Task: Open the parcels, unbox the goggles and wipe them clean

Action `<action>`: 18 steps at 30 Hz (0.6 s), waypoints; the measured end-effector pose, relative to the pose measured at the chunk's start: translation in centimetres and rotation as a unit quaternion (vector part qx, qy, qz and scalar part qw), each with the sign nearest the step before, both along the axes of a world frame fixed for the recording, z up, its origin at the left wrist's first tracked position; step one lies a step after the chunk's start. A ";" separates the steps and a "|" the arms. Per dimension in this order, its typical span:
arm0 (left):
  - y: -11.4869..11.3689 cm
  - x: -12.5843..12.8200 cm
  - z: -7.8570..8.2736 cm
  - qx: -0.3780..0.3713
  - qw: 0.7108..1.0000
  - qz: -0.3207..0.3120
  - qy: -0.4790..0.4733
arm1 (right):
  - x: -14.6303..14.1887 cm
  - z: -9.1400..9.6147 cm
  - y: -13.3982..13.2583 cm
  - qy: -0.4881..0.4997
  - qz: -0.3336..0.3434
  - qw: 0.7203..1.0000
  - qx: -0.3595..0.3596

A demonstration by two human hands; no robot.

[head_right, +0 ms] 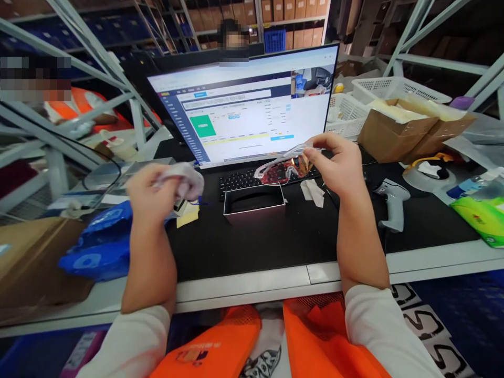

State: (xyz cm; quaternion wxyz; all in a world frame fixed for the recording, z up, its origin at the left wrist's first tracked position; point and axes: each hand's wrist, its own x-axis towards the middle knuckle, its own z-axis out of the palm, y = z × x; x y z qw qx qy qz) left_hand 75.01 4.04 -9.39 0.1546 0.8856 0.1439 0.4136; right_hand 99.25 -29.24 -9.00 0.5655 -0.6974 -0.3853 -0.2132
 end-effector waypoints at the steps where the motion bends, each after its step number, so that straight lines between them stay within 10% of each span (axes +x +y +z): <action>1: 0.0 -0.1 0.1 0.019 0.999 -0.014 0.047 | 0.0 0.0 -0.1 -0.003 0.004 1.000 0.006; 14: -0.1 1.3 -0.4 -0.034 0.991 0.039 -0.127 | 0.2 -0.1 -0.1 -0.009 -0.002 1.000 -0.003; 18: -0.1 1.2 -0.5 0.057 0.946 0.058 -0.315 | 0.3 -0.1 -0.1 -0.005 -0.003 1.000 0.003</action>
